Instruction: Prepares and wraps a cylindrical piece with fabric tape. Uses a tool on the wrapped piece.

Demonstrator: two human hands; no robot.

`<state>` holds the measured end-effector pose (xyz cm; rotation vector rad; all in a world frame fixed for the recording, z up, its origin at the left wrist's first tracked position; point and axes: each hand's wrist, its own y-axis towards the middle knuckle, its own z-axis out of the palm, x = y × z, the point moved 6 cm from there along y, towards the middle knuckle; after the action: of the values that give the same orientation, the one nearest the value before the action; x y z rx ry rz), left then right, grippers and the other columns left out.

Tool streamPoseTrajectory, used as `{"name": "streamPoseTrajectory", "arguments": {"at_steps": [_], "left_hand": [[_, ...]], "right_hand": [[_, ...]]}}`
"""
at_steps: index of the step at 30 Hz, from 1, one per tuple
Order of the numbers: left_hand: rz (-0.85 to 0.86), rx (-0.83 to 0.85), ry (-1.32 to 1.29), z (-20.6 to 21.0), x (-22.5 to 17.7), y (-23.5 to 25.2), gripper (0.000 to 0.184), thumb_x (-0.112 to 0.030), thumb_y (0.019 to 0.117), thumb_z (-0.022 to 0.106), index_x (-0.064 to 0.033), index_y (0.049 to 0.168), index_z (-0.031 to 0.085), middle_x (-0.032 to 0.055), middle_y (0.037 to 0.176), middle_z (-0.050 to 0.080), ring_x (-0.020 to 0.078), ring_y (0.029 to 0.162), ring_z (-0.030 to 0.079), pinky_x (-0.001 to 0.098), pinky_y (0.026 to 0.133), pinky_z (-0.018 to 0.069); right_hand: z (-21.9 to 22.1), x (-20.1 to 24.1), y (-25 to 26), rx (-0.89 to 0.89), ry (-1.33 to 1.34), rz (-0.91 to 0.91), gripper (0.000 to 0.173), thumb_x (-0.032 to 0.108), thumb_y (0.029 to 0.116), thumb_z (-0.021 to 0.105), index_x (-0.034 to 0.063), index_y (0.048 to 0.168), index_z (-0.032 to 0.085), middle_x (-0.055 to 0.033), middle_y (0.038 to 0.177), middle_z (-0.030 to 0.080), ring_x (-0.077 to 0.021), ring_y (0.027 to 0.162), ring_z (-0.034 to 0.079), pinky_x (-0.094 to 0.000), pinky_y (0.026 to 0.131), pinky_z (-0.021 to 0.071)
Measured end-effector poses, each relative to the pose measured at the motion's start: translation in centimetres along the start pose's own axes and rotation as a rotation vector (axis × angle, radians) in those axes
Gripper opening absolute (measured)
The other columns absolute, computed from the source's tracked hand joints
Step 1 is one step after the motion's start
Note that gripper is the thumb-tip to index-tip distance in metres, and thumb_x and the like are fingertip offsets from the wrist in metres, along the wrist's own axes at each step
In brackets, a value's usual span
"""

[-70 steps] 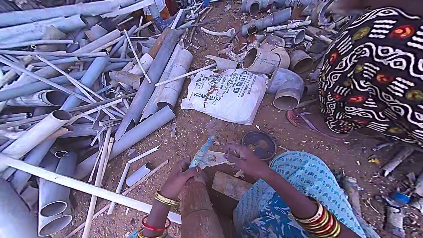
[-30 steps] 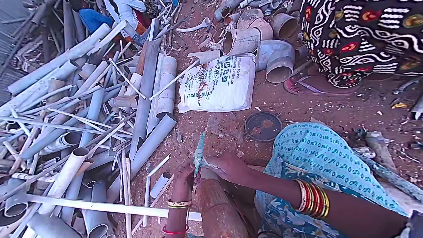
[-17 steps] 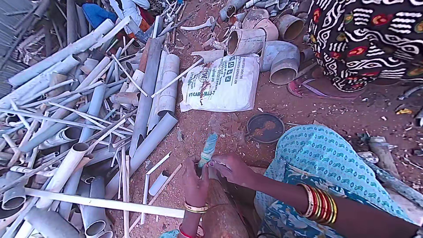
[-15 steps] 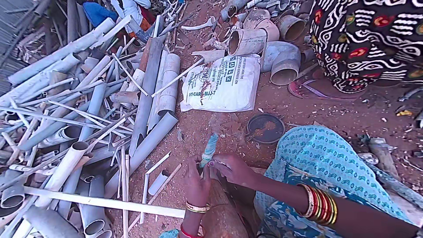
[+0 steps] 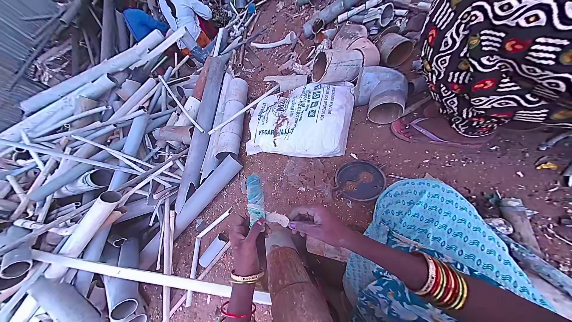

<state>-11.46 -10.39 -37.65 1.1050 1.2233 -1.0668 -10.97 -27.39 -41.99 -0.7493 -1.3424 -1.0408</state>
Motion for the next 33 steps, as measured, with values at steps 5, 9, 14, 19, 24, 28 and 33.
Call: {"name": "streamPoseTrajectory", "arguments": {"at_steps": [5,9,14,19,24,28,33], "left_hand": [[-0.010,0.081,-0.011,0.2,-0.6,-0.3,0.026,0.012,0.0879,0.044,-0.0029,0.108,0.051,-0.0037,0.077,0.071,0.0037,0.057,0.066,0.0186,0.056,0.0570],[-0.034,0.180,0.001,0.8,-0.5,-0.8,0.029,0.012,0.0861,0.046,-0.0053,0.108,0.050,-0.0074,0.077,0.072,0.0005,0.057,0.065,0.0166,0.055,0.0555],[-0.104,0.291,-0.021,1.3,-0.2,-1.2,0.032,0.011,0.0843,0.046,-0.0063,0.111,0.051,-0.0069,0.078,0.073,-0.0003,0.057,0.065,0.0157,0.052,0.0537],[-0.102,0.272,-0.017,0.7,-0.3,-0.9,0.032,0.009,0.0839,0.045,-0.0067,0.110,0.052,-0.0080,0.077,0.072,-0.0013,0.056,0.064,0.0151,0.050,0.0528],[-0.061,0.106,0.022,-1.2,-1.1,0.1,0.030,0.009,0.0856,0.042,-0.0048,0.111,0.050,-0.0073,0.077,0.070,-0.0006,0.054,0.061,0.0154,0.049,0.0521],[-0.079,0.064,0.003,-2.1,-0.9,0.6,0.028,0.003,0.0868,0.037,-0.0059,0.108,0.053,-0.0054,0.077,0.069,0.0015,0.056,0.062,0.0169,0.051,0.0529],[-0.131,0.136,-0.011,-1.7,-0.4,0.3,0.028,0.000,0.0894,0.033,-0.0072,0.108,0.053,-0.0057,0.077,0.068,0.0016,0.056,0.062,0.0172,0.052,0.0528]], "right_hand": [[-0.7,0.4,0.4,0.156,-0.062,0.028,0.030,0.011,0.0983,0.061,-0.0099,0.120,0.062,-0.0099,0.106,0.066,-0.0002,0.090,0.060,-0.0160,0.082,0.0489],[-1.3,0.8,0.7,0.050,0.111,-0.016,0.031,0.015,0.1053,0.044,-0.0061,0.118,0.063,-0.0013,0.108,0.068,0.0026,0.099,0.062,-0.0177,0.090,0.0494],[0.9,-0.1,0.3,0.144,0.052,-0.028,0.024,0.004,0.0997,0.055,-0.0116,0.116,0.063,-0.0099,0.110,0.066,0.0024,0.097,0.059,-0.0146,0.086,0.0482],[1.2,-0.6,0.2,0.179,0.025,0.020,0.011,0.001,0.0961,0.061,-0.0091,0.099,0.065,-0.0002,0.085,0.063,0.0058,0.076,0.056,-0.0118,0.072,0.0459],[-0.8,-0.6,0.2,0.056,0.170,0.127,0.007,-0.003,0.0959,0.060,-0.0010,0.102,0.063,0.0096,0.076,0.063,0.0042,0.067,0.062,-0.0137,0.068,0.0536],[-0.7,-0.3,0.3,0.123,0.118,0.085,0.005,-0.001,0.0956,0.060,-0.0005,0.099,0.063,0.0085,0.080,0.064,0.0053,0.071,0.062,-0.0131,0.070,0.0528],[-0.6,-0.5,0.3,0.281,-0.396,0.034,0.032,0.010,0.0977,0.065,-0.0109,0.122,0.064,-0.0248,0.116,0.068,-0.0264,0.104,0.065,-0.0376,0.095,0.0491]]}}
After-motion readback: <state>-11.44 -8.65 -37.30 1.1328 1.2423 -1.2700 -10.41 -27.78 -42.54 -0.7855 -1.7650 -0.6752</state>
